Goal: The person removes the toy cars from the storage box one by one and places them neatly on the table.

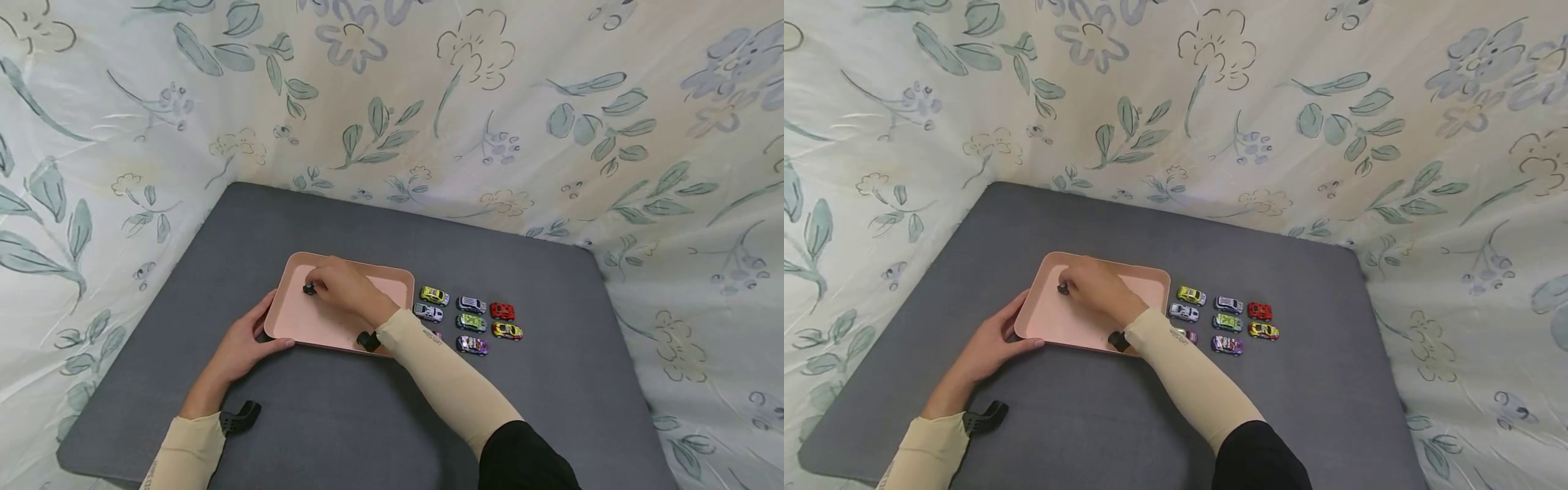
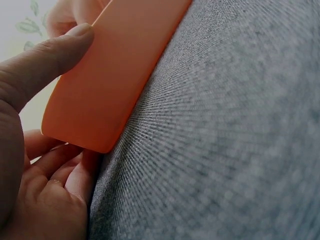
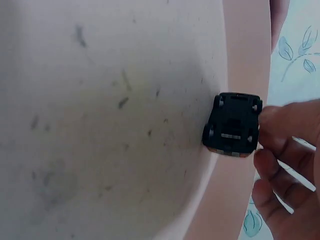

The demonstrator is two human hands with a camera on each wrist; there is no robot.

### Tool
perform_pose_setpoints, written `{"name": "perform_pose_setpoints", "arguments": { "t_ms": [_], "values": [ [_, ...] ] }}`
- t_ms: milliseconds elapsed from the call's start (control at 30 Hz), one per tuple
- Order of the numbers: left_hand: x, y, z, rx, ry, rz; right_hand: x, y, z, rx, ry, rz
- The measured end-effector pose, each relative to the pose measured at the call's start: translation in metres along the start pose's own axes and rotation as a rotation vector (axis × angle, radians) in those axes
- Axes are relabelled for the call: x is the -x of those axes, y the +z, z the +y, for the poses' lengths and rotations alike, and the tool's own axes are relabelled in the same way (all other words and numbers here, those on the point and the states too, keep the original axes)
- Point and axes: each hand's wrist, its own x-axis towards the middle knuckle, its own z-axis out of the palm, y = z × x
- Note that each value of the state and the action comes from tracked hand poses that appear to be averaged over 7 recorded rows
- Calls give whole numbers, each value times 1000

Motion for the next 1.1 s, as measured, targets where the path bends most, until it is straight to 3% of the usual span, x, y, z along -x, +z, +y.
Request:
{"name": "perform_pose_setpoints", "arguments": {
  "t_ms": [433, 833, 1100],
  "values": [
    [-1, -2, 2, 16, -6, -7, 2, -3, -5, 33, -31, -46],
    [2, -1, 5, 8, 6, -2, 5, 1, -14, 42, -40, -184],
    [1, 0, 5, 1, -2, 5, 15, -7, -7, -152, 1, -135]
  ]
}}
